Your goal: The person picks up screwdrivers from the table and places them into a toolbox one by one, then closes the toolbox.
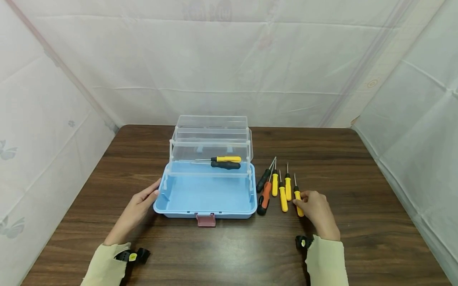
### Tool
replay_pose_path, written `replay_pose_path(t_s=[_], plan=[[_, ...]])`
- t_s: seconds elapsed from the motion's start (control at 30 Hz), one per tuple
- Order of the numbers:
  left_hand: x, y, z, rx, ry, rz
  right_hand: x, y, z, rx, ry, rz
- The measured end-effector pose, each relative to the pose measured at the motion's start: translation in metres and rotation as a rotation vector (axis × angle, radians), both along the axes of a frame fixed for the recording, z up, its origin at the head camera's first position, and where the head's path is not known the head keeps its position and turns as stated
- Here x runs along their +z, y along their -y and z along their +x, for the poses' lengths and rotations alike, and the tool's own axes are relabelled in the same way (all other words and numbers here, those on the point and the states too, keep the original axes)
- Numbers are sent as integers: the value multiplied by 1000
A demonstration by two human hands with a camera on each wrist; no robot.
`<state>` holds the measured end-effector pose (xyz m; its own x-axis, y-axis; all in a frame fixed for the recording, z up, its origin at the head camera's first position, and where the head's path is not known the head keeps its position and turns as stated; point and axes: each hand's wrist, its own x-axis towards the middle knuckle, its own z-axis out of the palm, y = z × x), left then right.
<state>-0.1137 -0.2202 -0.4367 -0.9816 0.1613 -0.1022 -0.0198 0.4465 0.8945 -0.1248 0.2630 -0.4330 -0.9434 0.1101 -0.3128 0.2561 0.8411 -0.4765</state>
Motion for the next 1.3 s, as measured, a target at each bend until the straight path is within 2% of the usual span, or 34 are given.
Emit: replay_pose_path(t_s=[0.33, 0.8, 0.97, 1.3], plan=[[-2, -1, -1, 11, -8, -19, -1, -3, 0, -14, 2, -3], [-1, -1, 0, 14, -13, -15, 10, -1, -4, -10, -58, 1], [-1, -1, 0, 16, -5, -14, 14, 1, -7, 15, -102, 7], [-1, -1, -1, 29, 2, -22, 26, 7, -10, 80, -258, 8]])
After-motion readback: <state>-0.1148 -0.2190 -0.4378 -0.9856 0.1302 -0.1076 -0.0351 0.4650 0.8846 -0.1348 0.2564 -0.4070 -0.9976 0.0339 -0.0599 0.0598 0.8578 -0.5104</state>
